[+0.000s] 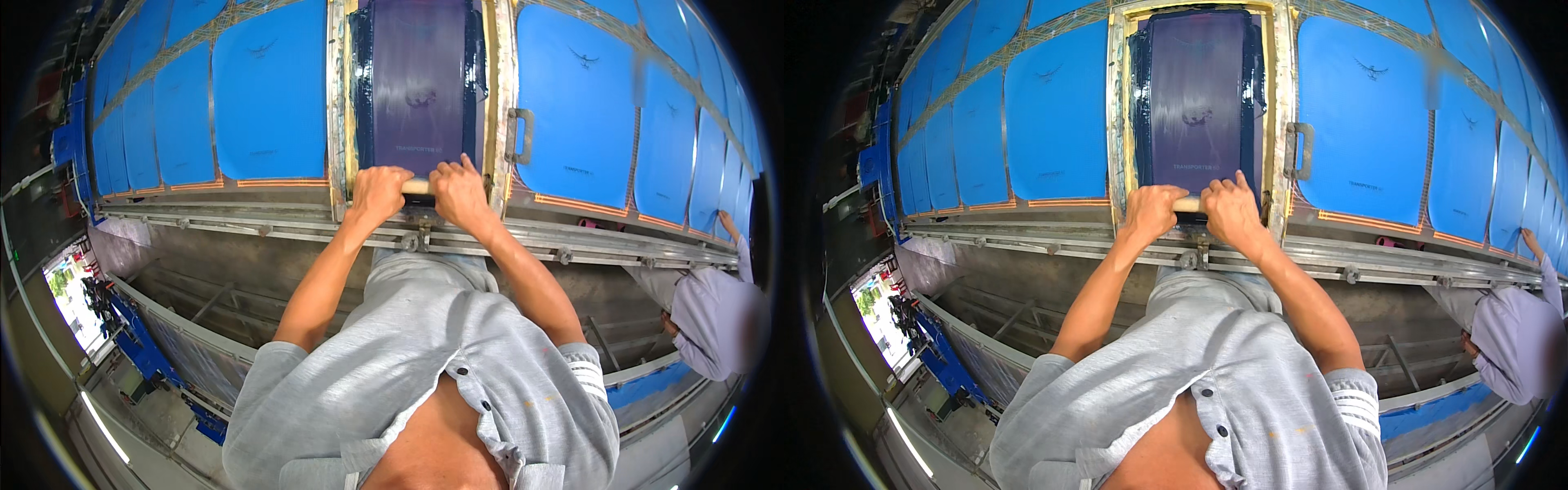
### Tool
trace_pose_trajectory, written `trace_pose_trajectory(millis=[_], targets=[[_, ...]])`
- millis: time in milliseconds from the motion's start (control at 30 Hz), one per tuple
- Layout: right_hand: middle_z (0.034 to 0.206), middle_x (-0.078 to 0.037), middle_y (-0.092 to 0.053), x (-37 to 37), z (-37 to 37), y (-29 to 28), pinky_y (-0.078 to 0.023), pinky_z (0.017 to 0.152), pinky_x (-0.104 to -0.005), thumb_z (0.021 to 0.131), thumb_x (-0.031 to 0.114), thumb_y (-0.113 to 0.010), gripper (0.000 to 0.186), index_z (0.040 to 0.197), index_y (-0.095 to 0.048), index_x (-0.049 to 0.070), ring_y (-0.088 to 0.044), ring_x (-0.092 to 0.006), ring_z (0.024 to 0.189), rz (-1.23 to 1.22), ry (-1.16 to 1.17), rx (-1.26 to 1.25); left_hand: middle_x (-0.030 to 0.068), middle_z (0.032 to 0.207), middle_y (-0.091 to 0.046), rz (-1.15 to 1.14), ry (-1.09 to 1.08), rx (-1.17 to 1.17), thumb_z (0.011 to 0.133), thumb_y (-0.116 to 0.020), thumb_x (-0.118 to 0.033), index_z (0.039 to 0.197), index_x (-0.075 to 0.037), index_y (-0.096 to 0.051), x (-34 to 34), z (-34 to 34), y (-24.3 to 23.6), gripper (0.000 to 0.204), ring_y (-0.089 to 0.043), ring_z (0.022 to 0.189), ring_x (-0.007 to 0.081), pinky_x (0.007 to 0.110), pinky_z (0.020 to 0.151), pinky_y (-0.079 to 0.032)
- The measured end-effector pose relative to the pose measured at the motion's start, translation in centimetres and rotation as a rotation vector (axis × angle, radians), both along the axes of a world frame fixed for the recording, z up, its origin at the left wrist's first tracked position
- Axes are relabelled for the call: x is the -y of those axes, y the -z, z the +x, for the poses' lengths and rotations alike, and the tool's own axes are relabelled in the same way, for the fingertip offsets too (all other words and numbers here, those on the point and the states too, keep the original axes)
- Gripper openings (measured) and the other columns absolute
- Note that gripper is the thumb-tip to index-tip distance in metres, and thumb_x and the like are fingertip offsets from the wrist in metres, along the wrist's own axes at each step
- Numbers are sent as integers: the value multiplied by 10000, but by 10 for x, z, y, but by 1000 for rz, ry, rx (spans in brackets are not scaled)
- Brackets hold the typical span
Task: The person performs screen printing on a blue fabric laid on a conveyor. They use a squeegee to pull dark ink across a screen frame, repeatedly lifting and repositioning the screen to print a design. Another worker occasionally adds ink to the screen.
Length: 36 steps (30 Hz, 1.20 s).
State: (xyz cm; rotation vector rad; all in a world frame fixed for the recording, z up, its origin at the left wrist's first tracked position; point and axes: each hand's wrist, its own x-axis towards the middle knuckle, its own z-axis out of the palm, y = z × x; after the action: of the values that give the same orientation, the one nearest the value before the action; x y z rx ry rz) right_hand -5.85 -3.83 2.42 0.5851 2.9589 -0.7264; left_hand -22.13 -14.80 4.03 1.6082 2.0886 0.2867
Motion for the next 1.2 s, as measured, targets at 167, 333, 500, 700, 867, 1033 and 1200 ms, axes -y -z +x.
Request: trace_pose_trajectory(millis=[167,333,500,700,867,1033,1200], targets=[[1185,-163,-661,-21,14,-3,-321,1115,-587,816,481,-736,659,1306,-618,56,-573,-360,1204,-510,188,-82,95,1074,-731,-64,7,-26,672,-683,-25,1068,-107,-749,20,1,-3,410,-694,974,296,417,830,-547],[1166,-247,-541,-98,2,29,-476,870,-520,898,334,-662,402,1169,-607,42,-563,-429,1078,-145,1167,-195,128,1078,-720,-51,3,-51,672,-587,58,1076,-101,-745,36,-8,-11,462,-670,1010,331,419,875,-527],[902,-307,-675,-122,17,63,-528,786,-548,933,317,-546,367,901,-701,-14,-662,-485,856,-334,1284,-264,139,1062,-722,51,61,-64,698,-556,72,1068,-96,-748,26,-3,2,450,-685,971,351,430,846,-539],[829,-278,-666,-104,-1,6,-525,747,-532,896,290,-555,343,816,-695,-13,-651,-474,794,-300,1314,-496,146,1095,-721,123,31,-62,651,-523,105,1077,-75,-748,46,-16,-11,514,-685,1015,340,403,886,-537],[867,-260,-670,-75,-43,65,-505,762,-534,900,300,-559,336,843,-701,0,-641,-468,835,-332,1259,-514,151,1091,-721,100,-22,-71,652,-515,104,1064,-64,-752,72,-48,19,504,-685,1022,339,400,899,-532],[866,-269,-671,-44,-101,140,-504,758,-517,907,297,-558,344,852,-691,-15,-641,-453,814,-353,1172,-574,146,1092,-721,162,-32,-46,653,-551,77,1063,-62,-749,118,-101,80,476,-680,1021,339,405,902,-529],[808,-154,-694,-37,-100,207,-489,652,-426,882,192,-588,221,825,-706,14,-615,-250,690,9,892,-743,118,1104,-722,184,-1,35,646,-640,2,1071,-84,-743,128,-132,113,446,-678,1021,314,416,878,-536]])
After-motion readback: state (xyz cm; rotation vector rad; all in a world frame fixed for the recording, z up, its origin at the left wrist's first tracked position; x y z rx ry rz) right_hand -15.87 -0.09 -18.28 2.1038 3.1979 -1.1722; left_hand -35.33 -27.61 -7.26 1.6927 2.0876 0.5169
